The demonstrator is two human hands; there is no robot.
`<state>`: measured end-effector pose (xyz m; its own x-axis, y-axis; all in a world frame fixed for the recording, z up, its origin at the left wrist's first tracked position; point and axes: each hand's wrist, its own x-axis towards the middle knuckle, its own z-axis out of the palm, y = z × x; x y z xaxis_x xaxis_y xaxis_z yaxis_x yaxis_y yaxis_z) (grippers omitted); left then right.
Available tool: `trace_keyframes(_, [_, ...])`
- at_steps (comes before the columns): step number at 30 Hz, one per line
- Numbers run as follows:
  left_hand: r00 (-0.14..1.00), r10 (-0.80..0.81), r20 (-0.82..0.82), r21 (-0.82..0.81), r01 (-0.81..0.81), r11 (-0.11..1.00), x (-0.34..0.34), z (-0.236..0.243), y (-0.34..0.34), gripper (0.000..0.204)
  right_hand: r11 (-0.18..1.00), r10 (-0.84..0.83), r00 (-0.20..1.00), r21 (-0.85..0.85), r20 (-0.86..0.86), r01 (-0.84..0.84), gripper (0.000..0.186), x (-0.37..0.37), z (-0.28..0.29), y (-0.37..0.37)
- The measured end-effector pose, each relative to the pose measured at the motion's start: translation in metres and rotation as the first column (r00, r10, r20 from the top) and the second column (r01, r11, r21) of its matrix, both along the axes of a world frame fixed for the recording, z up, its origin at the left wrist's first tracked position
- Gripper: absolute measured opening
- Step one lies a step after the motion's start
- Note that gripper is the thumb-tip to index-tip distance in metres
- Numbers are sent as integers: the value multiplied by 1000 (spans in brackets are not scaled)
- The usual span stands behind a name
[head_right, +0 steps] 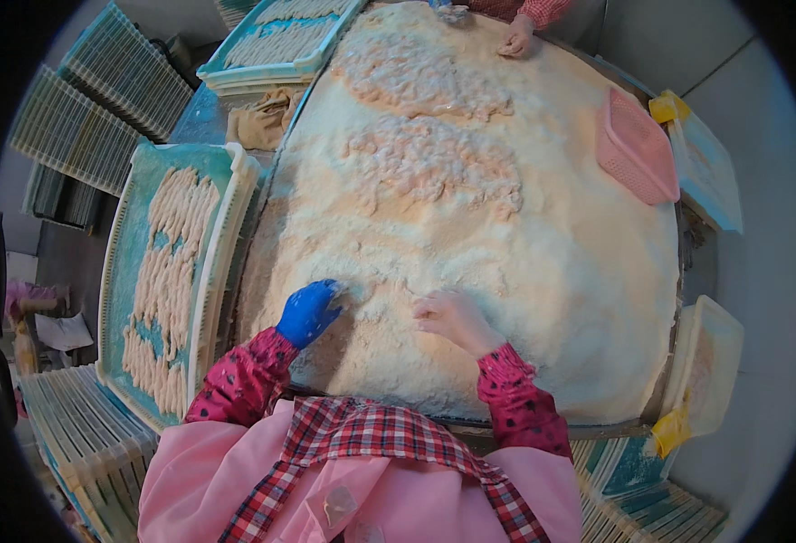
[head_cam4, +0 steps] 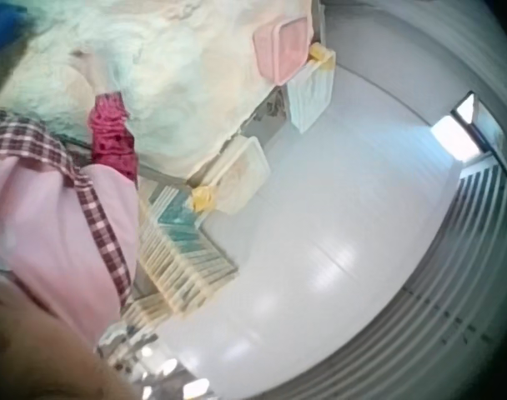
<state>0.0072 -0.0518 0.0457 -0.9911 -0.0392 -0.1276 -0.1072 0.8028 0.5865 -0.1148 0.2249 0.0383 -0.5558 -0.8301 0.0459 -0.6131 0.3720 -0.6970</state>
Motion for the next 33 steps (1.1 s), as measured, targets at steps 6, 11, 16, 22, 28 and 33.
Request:
trace_keyframes(6, [963,-29,-267,-50,16,999,-23,-24,34,44,936,-351,927,-32,-131,350,42,35,-3,-22])
trace_keyframes(11, [980,169,-102,654,-62,754,-26,-54,61,45,734,-646,761,-225,57,640,45,30,6,-41])
trace_keyframes(16, [993,97,64,997,-67,24,-3,-16,90,57,945,-324,890,-143,-322,293,51,63,22,-86])
trace_keyframes(22, [793,580,-185,930,-50,364,-12,-128,130,52,874,-189,975,-433,116,221,54,76,43,-102])
trace_keyframes(28, [781,43,623,662,-497,-562,17,2,44,43,902,-398,877,-62,269,428,32,46,-19,-48])
trace_keyframes(33, [823,102,558,583,-302,-754,44,27,6,40,948,-317,919,-86,-236,305,26,26,-4,-99])
